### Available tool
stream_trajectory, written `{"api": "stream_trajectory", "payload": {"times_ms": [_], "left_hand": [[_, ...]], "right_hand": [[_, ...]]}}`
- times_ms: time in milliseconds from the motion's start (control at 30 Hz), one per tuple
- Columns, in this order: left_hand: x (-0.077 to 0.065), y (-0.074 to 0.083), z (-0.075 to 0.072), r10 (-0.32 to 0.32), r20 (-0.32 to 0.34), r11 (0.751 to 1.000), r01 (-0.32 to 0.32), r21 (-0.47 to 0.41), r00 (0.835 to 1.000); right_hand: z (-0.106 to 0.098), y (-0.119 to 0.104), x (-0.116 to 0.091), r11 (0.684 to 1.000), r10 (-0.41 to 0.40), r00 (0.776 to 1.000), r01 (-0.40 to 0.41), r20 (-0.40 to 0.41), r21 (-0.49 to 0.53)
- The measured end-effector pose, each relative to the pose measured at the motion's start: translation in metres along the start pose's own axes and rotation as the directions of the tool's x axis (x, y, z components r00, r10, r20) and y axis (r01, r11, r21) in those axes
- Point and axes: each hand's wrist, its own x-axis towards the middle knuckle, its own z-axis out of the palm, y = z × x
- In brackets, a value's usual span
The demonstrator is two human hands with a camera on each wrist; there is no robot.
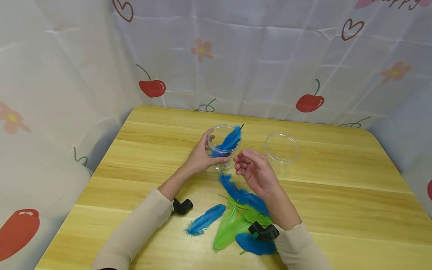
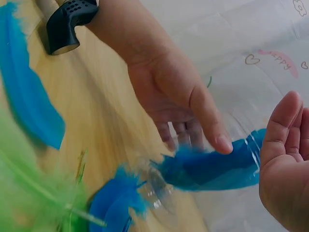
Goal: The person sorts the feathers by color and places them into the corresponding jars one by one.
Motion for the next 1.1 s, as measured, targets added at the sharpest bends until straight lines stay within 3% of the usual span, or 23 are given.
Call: {"api": "stream_trajectory", "payload": {"times_ms": [167, 267, 400, 533, 967, 1100], "left_hand": [[0.000, 0.000, 0.000, -0.008, -0.004, 1.000, 0.008, 0.013, 1.000], [0.000, 0.000, 0.000, -0.010, -0.005, 1.000, 0.010, 0.014, 1.000], [0.000, -0.001, 0.000, -0.006, -0.002, 1.000, 0.006, 0.015, 1.000], [0.000, -0.001, 0.000, 0.000, 0.000, 1.000, 0.000, 0.018, 1.000], [0.000, 0.000, 0.000, 0.000, 0.000, 1.000, 0.000, 0.019, 1.000], [0.000, 0.000, 0.000, 0.004, 0.000, 1.000, -0.004, 0.017, 1.000]], "right_hand": [[-0.010, 0.000, -0.008, 0.993, 0.041, 0.999, -0.044, -0.032, -0.114], [-0.014, 0.002, -0.012, 0.965, 0.090, 0.992, -0.110, -0.092, -0.238], [-0.017, 0.006, -0.016, 0.870, 0.174, 0.970, -0.233, -0.172, -0.435], [-0.020, 0.010, -0.018, 0.752, 0.254, 0.953, -0.301, -0.163, -0.586], [-0.023, 0.023, -0.012, 0.502, 0.361, 0.926, -0.289, -0.106, -0.815], [-0.018, 0.025, -0.010, 0.446, 0.386, 0.919, -0.259, -0.078, -0.857]]}}
